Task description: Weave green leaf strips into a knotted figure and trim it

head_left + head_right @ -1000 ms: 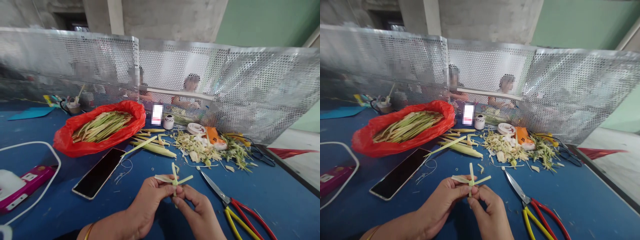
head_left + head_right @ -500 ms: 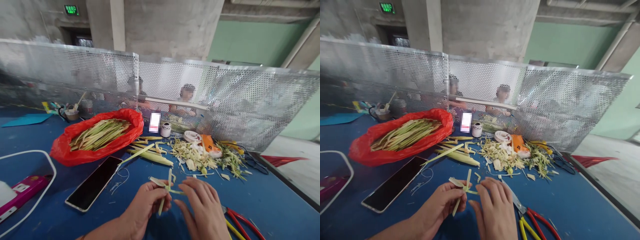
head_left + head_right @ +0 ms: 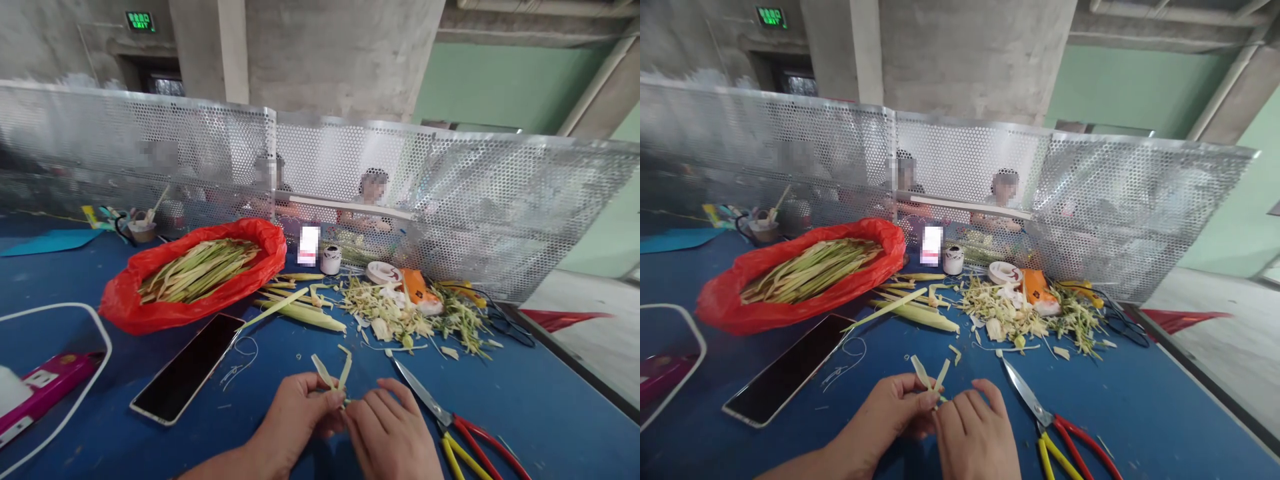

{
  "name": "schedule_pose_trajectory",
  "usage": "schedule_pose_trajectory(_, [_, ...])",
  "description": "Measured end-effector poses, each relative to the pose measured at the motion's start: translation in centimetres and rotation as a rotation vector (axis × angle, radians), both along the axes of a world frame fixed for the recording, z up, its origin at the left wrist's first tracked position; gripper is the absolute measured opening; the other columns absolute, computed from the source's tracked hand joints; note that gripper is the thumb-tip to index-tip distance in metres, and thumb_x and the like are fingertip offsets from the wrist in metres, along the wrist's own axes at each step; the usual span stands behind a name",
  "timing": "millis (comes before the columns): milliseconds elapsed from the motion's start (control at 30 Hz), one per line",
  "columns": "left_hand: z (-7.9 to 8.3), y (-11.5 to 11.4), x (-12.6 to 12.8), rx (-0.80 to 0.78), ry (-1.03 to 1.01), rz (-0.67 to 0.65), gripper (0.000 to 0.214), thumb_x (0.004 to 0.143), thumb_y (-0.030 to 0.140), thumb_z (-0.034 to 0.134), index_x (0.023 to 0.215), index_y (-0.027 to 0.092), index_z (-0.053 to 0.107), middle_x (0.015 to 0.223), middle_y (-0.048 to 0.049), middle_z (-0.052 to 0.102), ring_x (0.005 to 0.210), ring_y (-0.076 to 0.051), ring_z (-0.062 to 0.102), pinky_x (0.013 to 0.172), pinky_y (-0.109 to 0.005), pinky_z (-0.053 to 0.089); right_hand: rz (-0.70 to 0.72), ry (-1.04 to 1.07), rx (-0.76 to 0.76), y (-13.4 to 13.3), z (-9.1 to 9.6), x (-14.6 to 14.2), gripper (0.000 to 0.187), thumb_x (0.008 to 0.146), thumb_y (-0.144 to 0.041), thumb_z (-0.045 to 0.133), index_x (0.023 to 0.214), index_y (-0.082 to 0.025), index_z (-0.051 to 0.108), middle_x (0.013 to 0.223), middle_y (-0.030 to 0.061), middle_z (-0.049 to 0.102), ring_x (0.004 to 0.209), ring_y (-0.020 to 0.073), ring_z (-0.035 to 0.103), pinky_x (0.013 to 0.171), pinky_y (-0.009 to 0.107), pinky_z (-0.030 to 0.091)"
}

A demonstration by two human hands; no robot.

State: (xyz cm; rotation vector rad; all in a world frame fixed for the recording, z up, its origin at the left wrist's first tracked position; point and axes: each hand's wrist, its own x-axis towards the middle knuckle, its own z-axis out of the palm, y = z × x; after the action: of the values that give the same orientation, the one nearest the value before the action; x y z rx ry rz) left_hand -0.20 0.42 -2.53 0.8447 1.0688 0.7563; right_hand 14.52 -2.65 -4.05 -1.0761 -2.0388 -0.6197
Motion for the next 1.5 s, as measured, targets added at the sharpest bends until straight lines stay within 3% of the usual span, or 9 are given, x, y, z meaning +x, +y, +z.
schedule_pose_trajectory(233, [0.5,-0.3,0.2,0.026,0.006,0.129,0.037,0.047,0.033,0.082,0.073,0.011,0.068,0.053,-0.0013,0.065,0.049,-0.011,0.056,0.054,-0.023,0.043,-0.043,-0.133,0.098,-0.8,0.9,-0.8,0.042,0.098,-0.007,0.024,0.069,-0.021,0.05,0.051,-0.0013,0.055,0.052,0.0159,0.05,0.074,0.031,0.035])
schedule_pose_trajectory(467, [0.4,0.0,0.2,0.034,0.017,0.139,0.035,0.048,0.034,0.084,0.07,0.011,0.07,0.059,-0.0055,0.069,0.053,-0.013,0.059,0.058,-0.025,0.045,-0.024,-0.126,0.015,-1.4,1.0,-0.9,0.042,0.098,-0.006,0.021,0.074,-0.02,0.054,0.054,0.0001,0.058,0.054,0.017,0.052,0.075,0.033,0.034])
schedule_pose_trajectory(633, [1.6,0.2,-0.4,0.018,-0.009,0.076,0.043,0.064,0.049,0.076,0.084,0.012,0.071,0.073,-0.0084,0.074,0.066,-0.016,0.068,0.064,-0.025,0.048,-0.027,0.012,-0.112,-1.1,1.3,0.0,0.032,0.1,-0.018,0.031,0.083,-0.02,0.057,0.062,0.0016,0.062,0.061,0.0178,0.056,0.073,0.033,0.033])
schedule_pose_trajectory(767, [2.1,0.3,-0.8,0.003,-0.033,0.042,0.042,0.073,0.048,0.069,0.095,0.012,0.07,0.077,-0.0085,0.074,0.07,-0.019,0.07,0.067,-0.027,0.049,-0.061,0.033,-0.152,-1.2,2.0,0.7,0.025,0.099,-0.021,0.036,0.09,-0.019,0.059,0.069,0.0033,0.065,0.067,0.0184,0.06,0.075,0.034,0.033])
schedule_pose_trajectory(967, [1.5,0.2,-0.4,0.043,0.026,0.068,0.029,0.063,0.023,0.077,0.089,0.011,0.072,0.066,-0.0047,0.072,0.06,-0.014,0.065,0.059,-0.022,0.045,0.009,-0.022,-0.204,-1.5,1.7,0.5,0.027,0.095,-0.011,0.041,0.074,-0.019,0.056,0.063,0.0013,0.061,0.063,0.0164,0.058,0.078,0.034,0.033])
schedule_pose_trajectory(1200, [1.1,0.0,0.0,0.04,0.02,0.127,0.021,0.06,0.022,0.077,0.077,0.011,0.072,0.065,-0.0073,0.072,0.056,-0.012,0.06,0.06,-0.023,0.044,0.074,-0.004,-0.178,-2.1,0.4,-0.6,0.032,0.094,-0.007,0.035,0.076,-0.018,0.059,0.064,0.003,0.062,0.061,0.017,0.055,0.077,0.035,0.036])
schedule_pose_trajectory(1300, [1.5,0.1,-0.4,0.018,-0.004,0.053,0.026,0.061,0.025,0.078,0.083,0.012,0.073,0.068,-0.0067,0.073,0.056,-0.012,0.061,0.061,-0.024,0.045,0.116,0.172,-0.319,-2.1,1.2,-0.2,0.026,0.095,-0.013,0.041,0.077,-0.019,0.059,0.069,0.0019,0.064,0.064,0.0159,0.058,0.073,0.032,0.038])
schedule_pose_trajectory(1433, [2.4,0.2,-0.9,0.002,-0.01,-0.092,0.028,0.065,0.032,0.076,0.086,0.014,0.073,0.072,-0.0067,0.074,0.06,-0.014,0.065,0.063,-0.026,0.047,-0.028,0.768,-0.694,-1.1,2.1,0.9,0.028,0.095,-0.035,0.045,0.077,-0.02,0.061,0.066,0.0004,0.063,0.063,0.0158,0.06,0.06,0.027,0.043])
schedule_pose_trajectory(1500, [2.7,0.2,-1.1,0.005,0.008,-0.163,0.029,0.068,0.037,0.074,0.085,0.014,0.072,0.074,-0.0079,0.074,0.062,-0.015,0.066,0.063,-0.026,0.047,0.012,1.011,-0.869,-0.5,2.2,1.1,0.026,0.087,-0.044,0.056,0.084,-0.019,0.063,0.069,0.0006,0.064,0.065,0.0168,0.06,0.061,0.027,0.046])
